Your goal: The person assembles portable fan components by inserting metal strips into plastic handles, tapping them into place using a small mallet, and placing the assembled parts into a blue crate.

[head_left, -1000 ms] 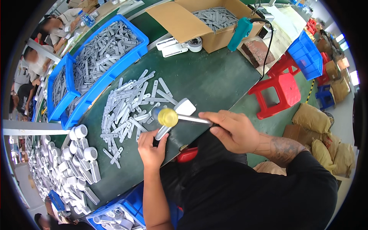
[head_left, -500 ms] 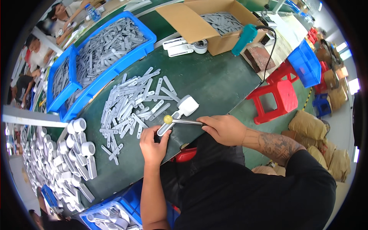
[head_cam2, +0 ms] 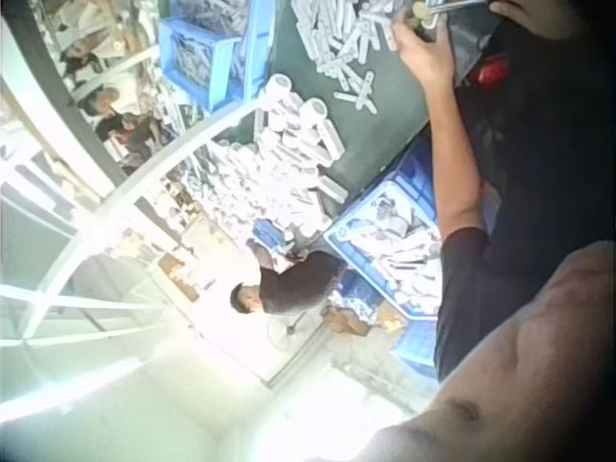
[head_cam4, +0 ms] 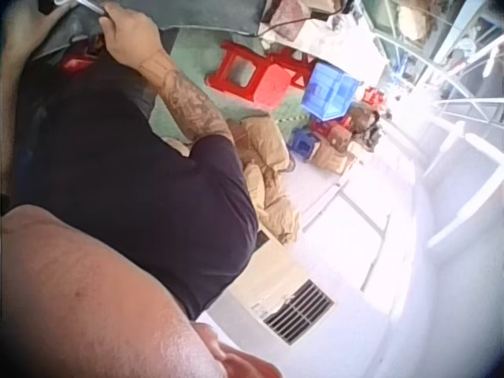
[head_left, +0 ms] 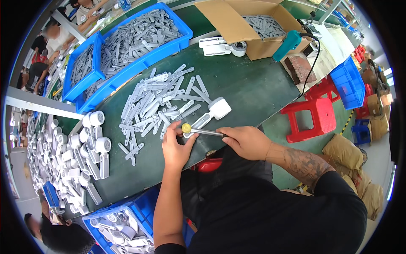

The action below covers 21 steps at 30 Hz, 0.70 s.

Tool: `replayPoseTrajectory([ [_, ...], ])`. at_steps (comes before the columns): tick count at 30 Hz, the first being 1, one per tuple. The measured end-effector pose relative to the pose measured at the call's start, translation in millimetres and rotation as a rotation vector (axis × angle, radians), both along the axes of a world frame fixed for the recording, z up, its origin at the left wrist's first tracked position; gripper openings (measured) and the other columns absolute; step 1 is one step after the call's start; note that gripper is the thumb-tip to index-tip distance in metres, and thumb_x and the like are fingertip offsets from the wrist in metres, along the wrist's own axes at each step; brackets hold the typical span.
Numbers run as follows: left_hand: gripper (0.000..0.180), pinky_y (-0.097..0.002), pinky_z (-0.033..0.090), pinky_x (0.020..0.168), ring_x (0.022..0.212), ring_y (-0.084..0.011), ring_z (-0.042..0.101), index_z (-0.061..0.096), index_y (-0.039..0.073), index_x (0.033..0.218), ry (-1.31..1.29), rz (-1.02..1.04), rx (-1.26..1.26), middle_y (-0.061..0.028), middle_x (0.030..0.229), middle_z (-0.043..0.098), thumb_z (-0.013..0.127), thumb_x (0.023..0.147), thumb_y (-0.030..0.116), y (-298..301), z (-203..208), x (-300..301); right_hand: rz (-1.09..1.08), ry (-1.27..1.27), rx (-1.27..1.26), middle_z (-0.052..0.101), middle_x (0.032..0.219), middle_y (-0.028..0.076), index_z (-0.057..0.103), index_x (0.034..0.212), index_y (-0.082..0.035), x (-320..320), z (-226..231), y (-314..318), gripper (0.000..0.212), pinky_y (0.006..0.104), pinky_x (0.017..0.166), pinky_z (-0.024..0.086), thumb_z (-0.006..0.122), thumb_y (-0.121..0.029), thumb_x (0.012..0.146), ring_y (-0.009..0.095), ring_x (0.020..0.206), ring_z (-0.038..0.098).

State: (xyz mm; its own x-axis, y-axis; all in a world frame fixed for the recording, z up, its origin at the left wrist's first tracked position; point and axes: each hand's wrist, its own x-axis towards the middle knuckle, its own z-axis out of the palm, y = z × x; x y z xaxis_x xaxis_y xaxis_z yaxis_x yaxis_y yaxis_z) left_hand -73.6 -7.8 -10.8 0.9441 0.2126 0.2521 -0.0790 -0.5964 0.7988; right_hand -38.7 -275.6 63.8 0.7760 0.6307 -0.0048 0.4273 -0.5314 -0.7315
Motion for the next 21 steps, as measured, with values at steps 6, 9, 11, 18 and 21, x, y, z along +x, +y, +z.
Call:
replayPoseTrajectory([
  [6,0.03,-0.0438,0.057,0.069,0.076,-0.0334,0.069,0.078,0.007,0.114,-0.094,-0.139,0.229,-0.0115,0.093,0.071,0.088,0.089,0.02,17,24,-6,-0.144,0.083,0.208,0.073,0.099,0.02,0.066,0.138,-0.004,14,12,5,0.032,0.041,0.079,0.057,0.062,-0.019,0.109,0.035,0.084,0.072],
  [9,0.028,-0.0419,0.057,0.066,0.075,-0.0313,0.069,0.077,0.005,0.112,-0.048,-0.164,0.25,-0.0116,0.092,0.071,0.087,0.09,0.019,31,75,-11,-0.355,0.125,0.199,0.067,0.091,0.007,0.067,0.134,-0.001,34,-12,-10,0.03,0.0317,0.076,0.053,0.063,-0.02,0.111,0.011,0.081,0.059],
  [11,0.029,-0.0389,0.056,0.064,0.072,-0.0279,0.069,0.076,0.005,0.114,-0.016,-0.068,0.236,-0.0119,0.091,0.071,0.087,0.091,0.019,62,110,-28,-0.406,0.016,0.198,0.066,0.088,0.004,0.067,0.135,0.001,50,-34,-23,0.032,0.0298,0.076,0.052,0.062,-0.02,0.112,0.011,0.081,0.057],
  [18,0.038,-0.0244,0.039,0.054,0.061,-0.0048,0.051,0.071,-0.003,0.123,0.084,0.7,-0.266,0.0031,0.074,0.061,0.079,0.103,0.029,215,123,-139,-0.47,0.267,0.387,0.048,0.075,-0.006,0.068,0.142,-0.004,74,-99,-73,0.034,0.0217,0.056,0.033,0.057,-0.024,0.116,0.002,0.064,0.041],
  [21,0.04,-0.0264,0.034,0.05,0.057,-0.0052,0.046,0.071,-0.003,0.11,-0.067,1.01,-0.42,0.0046,0.069,0.054,0.077,0.104,0.036,301,100,-189,-0.478,0.412,0.475,0.047,0.074,-0.007,0.066,0.142,-0.006,81,-94,-75,0.034,0.0202,0.051,0.029,0.055,-0.026,0.116,0.001,0.059,0.039],
])
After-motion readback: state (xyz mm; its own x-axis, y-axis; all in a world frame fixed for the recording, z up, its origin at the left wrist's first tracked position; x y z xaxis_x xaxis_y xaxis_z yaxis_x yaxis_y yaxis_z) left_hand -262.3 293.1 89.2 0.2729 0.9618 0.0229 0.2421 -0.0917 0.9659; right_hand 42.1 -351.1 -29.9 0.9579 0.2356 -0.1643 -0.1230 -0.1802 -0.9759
